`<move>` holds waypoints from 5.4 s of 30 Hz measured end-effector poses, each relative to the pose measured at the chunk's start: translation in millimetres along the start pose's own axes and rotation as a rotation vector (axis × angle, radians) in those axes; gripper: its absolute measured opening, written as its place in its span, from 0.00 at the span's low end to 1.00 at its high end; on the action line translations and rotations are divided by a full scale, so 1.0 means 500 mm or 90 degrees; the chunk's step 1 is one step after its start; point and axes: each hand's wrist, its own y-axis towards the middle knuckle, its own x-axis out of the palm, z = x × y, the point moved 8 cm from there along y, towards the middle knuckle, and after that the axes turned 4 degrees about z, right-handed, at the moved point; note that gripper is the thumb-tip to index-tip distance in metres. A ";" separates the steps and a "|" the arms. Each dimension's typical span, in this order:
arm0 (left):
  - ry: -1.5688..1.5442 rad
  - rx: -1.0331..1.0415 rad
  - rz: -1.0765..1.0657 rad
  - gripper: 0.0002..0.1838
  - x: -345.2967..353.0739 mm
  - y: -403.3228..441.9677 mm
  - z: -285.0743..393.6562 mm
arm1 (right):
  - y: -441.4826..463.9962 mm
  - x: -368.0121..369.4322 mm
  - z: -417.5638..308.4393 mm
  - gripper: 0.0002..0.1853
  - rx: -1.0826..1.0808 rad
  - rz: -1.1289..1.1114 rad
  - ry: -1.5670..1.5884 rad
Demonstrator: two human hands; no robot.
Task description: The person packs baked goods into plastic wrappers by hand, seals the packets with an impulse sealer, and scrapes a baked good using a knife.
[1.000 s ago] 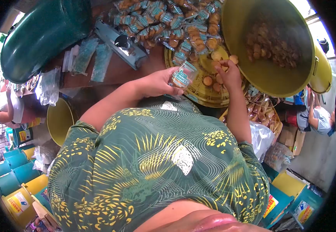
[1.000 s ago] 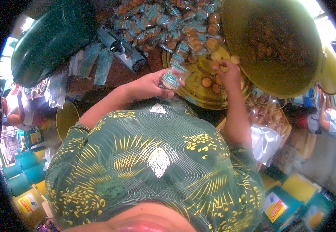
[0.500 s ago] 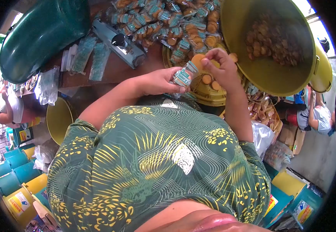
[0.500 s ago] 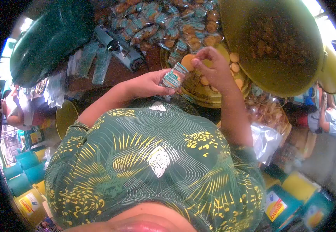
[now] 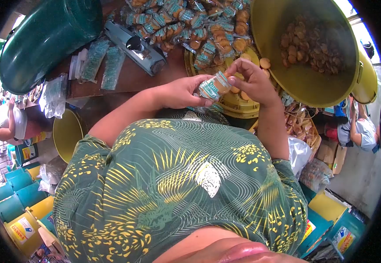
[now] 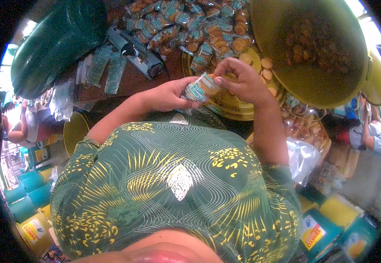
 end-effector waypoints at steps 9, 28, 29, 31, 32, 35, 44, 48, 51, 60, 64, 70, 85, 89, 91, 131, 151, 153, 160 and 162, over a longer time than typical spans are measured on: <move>0.092 -0.043 0.032 0.30 -0.006 0.001 0.003 | 0.010 0.036 0.025 0.11 0.065 0.052 0.017; -0.092 -0.017 0.095 0.40 -0.031 -0.015 -0.014 | 0.028 -0.227 0.246 0.18 0.146 0.374 -0.693; -0.073 -0.016 0.102 0.40 -0.034 -0.015 -0.013 | 0.027 -0.244 0.264 0.19 0.177 0.367 -0.633; -0.095 -0.003 0.097 0.40 -0.037 -0.017 -0.011 | 0.026 -0.230 0.236 0.20 0.177 0.365 -0.510; -0.107 0.003 0.091 0.40 -0.036 -0.016 -0.010 | 0.023 -0.208 0.189 0.20 0.145 0.373 -0.447; -0.096 0.001 0.080 0.41 -0.031 -0.007 -0.004 | 0.039 -0.120 0.080 0.19 0.044 0.285 -0.166; -0.148 0.025 0.048 0.40 -0.012 0.011 0.010 | 0.039 0.009 -0.002 0.10 0.100 -0.009 -0.002; -0.110 0.003 0.047 0.39 -0.011 0.013 0.003 | 0.029 0.004 0.027 0.09 0.104 0.049 -0.019; -0.115 -0.031 0.068 0.38 -0.009 0.017 -0.006 | 0.027 0.019 0.037 0.09 -0.011 0.143 -0.010; -0.219 0.017 0.143 0.35 -0.038 0.025 -0.019 | -0.023 -0.102 0.126 0.11 0.099 0.399 -0.121; -0.217 0.024 0.089 0.34 -0.021 0.032 -0.009 | -0.012 -0.031 0.028 0.09 -0.053 0.264 -0.064; -0.233 -0.006 -0.016 0.37 0.002 0.045 -0.005 | 0.006 0.014 -0.051 0.09 -0.183 0.170 -0.130; 0.064 0.103 0.114 0.33 -0.042 0.017 0.017 | -0.066 -0.023 0.183 0.09 0.254 0.168 -0.230; 0.077 0.085 0.099 0.34 -0.033 0.022 0.017 | -0.050 -0.090 0.003 0.09 -0.036 0.387 -0.177; 0.073 0.076 0.091 0.33 -0.029 0.028 0.019 | -0.028 -0.061 -0.075 0.08 -0.107 0.344 -0.261; -0.088 0.008 -0.002 0.36 -0.032 0.027 0.035 | 0.026 -0.057 -0.056 0.09 -0.023 0.170 -0.094; -0.195 0.060 -0.040 0.37 -0.049 -0.012 0.040 | 0.061 0.035 -0.163 0.10 -0.300 0.305 -0.497; -0.170 0.072 -0.023 0.37 -0.061 -0.018 0.034 | 0.055 0.034 -0.173 0.10 -0.300 0.318 -0.465; -0.100 0.076 -0.031 0.38 -0.045 -0.005 0.043 | 0.060 0.019 -0.160 0.29 -0.145 0.188 -0.222; -0.230 0.092 0.000 0.39 -0.051 -0.010 0.042 | 0.047 0.016 -0.170 0.34 -0.134 0.219 -0.253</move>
